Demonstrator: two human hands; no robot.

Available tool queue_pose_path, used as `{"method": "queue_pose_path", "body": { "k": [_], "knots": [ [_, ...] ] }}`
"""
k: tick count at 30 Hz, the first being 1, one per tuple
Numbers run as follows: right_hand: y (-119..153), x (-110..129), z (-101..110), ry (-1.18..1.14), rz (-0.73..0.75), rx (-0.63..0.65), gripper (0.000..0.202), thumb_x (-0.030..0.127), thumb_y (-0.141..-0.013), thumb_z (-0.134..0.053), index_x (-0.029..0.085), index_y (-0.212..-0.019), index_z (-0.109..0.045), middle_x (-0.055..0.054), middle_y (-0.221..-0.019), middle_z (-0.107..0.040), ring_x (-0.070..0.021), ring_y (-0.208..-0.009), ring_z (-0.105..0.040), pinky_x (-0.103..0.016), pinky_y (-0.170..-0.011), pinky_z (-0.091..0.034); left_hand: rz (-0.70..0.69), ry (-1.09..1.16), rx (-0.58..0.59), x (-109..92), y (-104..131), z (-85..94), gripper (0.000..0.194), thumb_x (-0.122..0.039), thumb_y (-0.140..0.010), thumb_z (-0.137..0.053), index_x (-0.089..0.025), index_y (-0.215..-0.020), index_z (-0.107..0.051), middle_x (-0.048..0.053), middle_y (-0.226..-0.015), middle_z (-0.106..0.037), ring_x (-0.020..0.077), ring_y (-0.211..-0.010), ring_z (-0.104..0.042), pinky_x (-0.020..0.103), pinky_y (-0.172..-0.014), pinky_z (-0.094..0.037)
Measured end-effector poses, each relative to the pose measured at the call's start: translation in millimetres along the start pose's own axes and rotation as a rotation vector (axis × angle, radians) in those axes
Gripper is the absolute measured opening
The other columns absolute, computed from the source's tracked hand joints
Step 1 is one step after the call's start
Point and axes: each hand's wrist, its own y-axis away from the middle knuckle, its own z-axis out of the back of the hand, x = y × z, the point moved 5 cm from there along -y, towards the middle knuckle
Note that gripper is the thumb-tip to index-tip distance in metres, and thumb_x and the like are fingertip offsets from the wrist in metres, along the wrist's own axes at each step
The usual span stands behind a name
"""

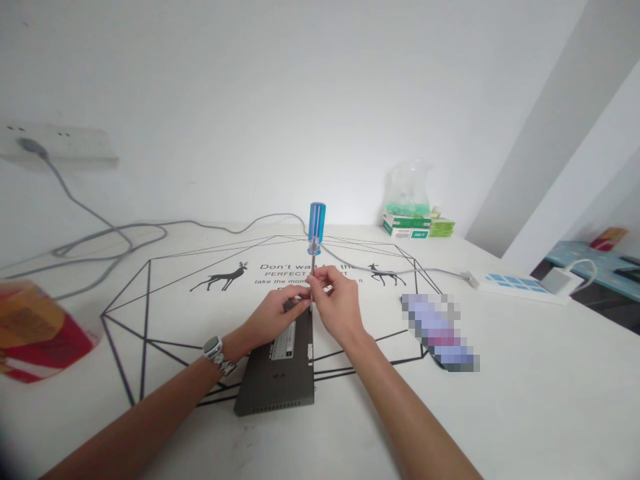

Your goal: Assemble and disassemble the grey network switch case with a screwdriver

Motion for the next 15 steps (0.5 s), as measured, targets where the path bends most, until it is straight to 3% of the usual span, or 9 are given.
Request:
{"method": "queue_pose_path", "body": {
  "k": [8,15],
  "knots": [
    [1.4,1.7,-2.0,-0.012,0.028,0.043,0.024,0.039,-0.091,-0.06,0.018,-0.097,-0.069,-0.007,-0.09,-0.077,-0.0163,-0.066,-0.067,-0.027,-0.054,-0.055,-0.007,0.059,0.096,-3.1,-1.5,-2.2,0.026,-0.027,-0.096,-0.052,-0.019,-0.102,-0.076,0.005,-0.109,-0.079,0.0217,-0.101,-0.07,0.031,-0.094,-0.051],
    [1.2,9.1,-1.5,0.037,0.043,0.013,0.022,0.037,-0.088,-0.062,0.019,-0.098,-0.072,-0.007,-0.09,-0.076,-0.0177,-0.071,-0.067,-0.027,-0.053,-0.055,0.07,0.098,0.073,0.7,-0.6,-1.7,0.021,-0.032,-0.094,-0.059,-0.018,-0.091,-0.074,0.003,-0.09,-0.079,0.0205,-0.086,-0.071,0.029,-0.082,-0.052]
  ]
}}
